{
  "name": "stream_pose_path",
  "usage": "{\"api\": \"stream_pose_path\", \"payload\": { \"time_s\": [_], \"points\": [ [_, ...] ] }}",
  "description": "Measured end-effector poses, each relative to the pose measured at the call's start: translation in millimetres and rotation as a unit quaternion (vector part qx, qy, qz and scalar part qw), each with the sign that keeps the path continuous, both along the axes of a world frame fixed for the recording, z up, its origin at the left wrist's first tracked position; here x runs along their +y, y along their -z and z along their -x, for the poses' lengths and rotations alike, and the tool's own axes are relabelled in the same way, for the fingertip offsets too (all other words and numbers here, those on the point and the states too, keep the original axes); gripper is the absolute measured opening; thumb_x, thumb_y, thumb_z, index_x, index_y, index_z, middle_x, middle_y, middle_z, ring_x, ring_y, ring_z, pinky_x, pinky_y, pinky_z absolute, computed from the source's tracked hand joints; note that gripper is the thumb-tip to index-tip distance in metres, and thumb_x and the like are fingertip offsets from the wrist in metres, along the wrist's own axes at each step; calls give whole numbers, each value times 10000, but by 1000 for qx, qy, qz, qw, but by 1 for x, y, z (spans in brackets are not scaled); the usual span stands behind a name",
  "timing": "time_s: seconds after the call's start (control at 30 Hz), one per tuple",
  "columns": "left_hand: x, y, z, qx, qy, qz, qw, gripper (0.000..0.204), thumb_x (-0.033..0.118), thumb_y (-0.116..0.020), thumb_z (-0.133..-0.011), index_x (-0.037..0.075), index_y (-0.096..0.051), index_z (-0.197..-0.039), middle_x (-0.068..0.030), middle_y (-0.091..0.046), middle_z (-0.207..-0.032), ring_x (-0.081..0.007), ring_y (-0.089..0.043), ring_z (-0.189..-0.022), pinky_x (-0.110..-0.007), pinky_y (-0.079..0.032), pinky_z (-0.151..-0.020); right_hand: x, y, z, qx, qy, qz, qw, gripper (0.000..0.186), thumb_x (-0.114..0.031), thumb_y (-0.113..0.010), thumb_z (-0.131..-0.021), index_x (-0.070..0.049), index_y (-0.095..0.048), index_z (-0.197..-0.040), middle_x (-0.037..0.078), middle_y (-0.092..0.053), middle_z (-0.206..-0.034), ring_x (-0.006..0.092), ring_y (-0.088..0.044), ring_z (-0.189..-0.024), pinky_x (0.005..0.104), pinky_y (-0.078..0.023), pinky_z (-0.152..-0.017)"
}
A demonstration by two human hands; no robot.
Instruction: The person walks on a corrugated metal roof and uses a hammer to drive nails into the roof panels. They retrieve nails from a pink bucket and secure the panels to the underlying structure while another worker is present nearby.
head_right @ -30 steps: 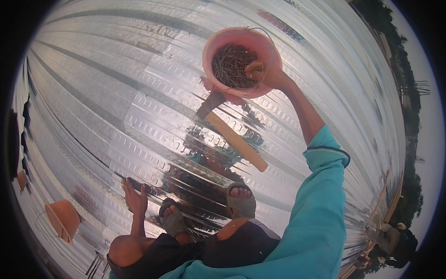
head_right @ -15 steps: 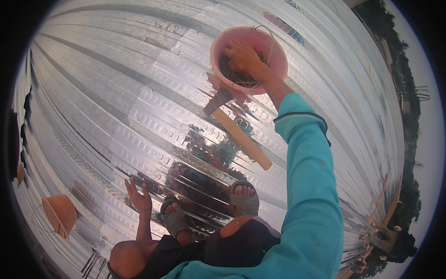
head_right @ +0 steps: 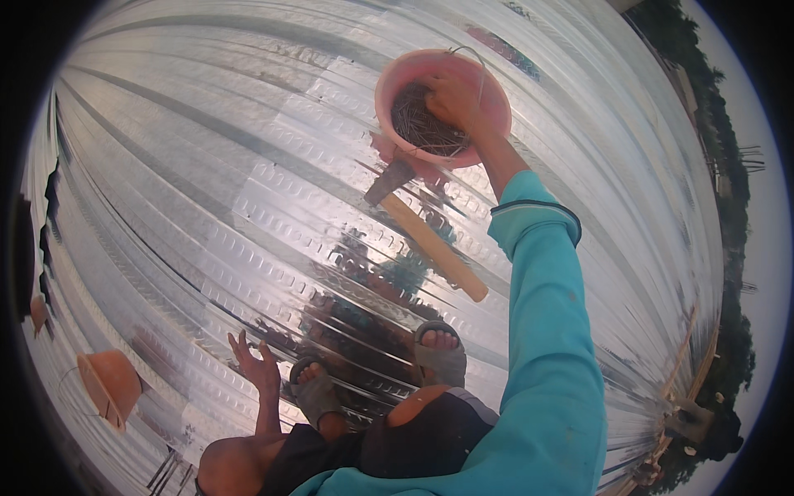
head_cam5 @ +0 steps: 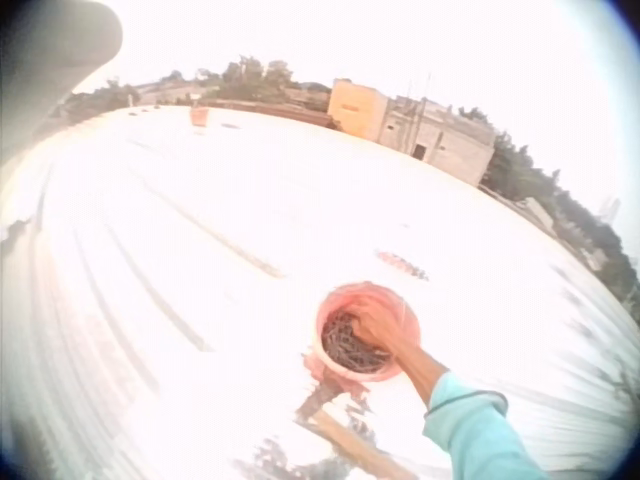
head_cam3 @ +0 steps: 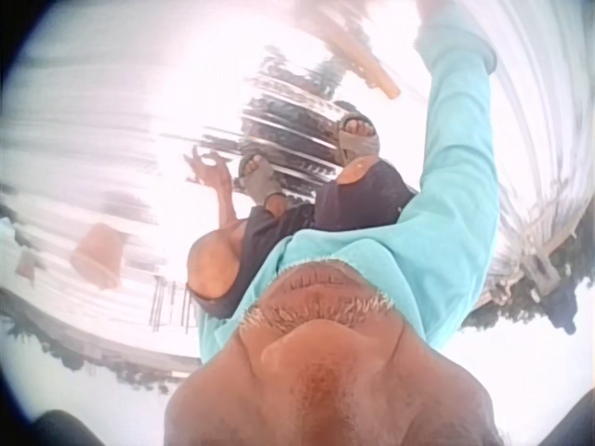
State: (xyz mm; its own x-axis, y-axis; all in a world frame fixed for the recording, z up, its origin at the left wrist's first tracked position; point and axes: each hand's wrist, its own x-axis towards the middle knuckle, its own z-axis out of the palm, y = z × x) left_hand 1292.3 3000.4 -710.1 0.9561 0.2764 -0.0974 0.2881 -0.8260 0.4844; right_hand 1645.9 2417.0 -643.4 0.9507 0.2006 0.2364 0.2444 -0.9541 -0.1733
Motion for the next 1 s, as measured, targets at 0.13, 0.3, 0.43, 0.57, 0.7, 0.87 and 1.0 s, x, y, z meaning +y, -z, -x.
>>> {"api": "stream_pose_path", "payload": {
  "time_s": [0.13,0.3,0.43,0.57,0.7,0.87,1.0],
  "points": [
    [6,-1,3,-22,3,-6,1000,538,140,-609,-933,20,-484,-1442,-250,-267,-1624,-451,-384,-1420,-533,-397,-1091,11,-3,-6,61,-18,83,994,310,-161,-617,-835,-109,-728,-1120,151,-627,-1182,354,-581,-1165,453,-469,-1014],
    [12,6,8,-19,-3,-6,1000,542,125,-619,-923,29,-489,-1440,-236,-266,-1629,-446,-363,-1441,-532,-381,-1119,14,-5,-8,76,-42,131,988,297,-174,-649,-813,-94,-723,-1090,144,-630,-1171,344,-570,-1178,460,-465,-1012],
    [4,4,4,0,-11,16,1000,539,120,-621,-922,49,-496,-1441,-206,-272,-1635,-426,-348,-1461,-534,-362,-1141,1,-4,-2,30,-70,163,984,246,-220,-687,-786,-118,-747,-1002,107,-679,-1141,315,-622,-1119,454,-497,-941],
    [4,-2,-1,-21,-38,42,998,521,109,-621,-923,46,-509,-1428,-187,-278,-1639,-397,-415,-1414,-489,-411,-1104,2,-16,18,49,-23,-20,998,206,-198,-694,-847,-107,-757,-1021,105,-687,-1093,309,-661,-1006,424,-513,-875],
    [3,-4,-1,-33,-28,40,998,499,133,-608,-945,25,-508,-1422,-189,-274,-1639,-393,-412,-1415,-479,-422,-1095,0,-36,30,215,187,-325,902,212,-213,-667,-941,-69,-745,-1076,73,-684,-972,216,-674,-875,348,-534,-752],
    [-7,-3,-2,-26,-10,61,998,508,170,-591,-960,20,-490,-1435,-212,-253,-1637,-420,-308,-1482,-517,-357,-1158,-28,-43,44,277,210,-635,689,297,-234,-655,-969,6,-679,-1143,49,-656,-927,145,-639,-803,291,-538,-685],
    [-17,-5,-3,-33,-7,71,997,509,188,-593,-962,14,-491,-1429,-221,-257,-1633,-429,-298,-1486,-530,-337,-1170,-48,-37,59,278,175,-663,672,291,-230,-606,-1005,-1,-646,-1179,42,-664,-977,158,-642,-832,310,-541,-727]
  ]
}}
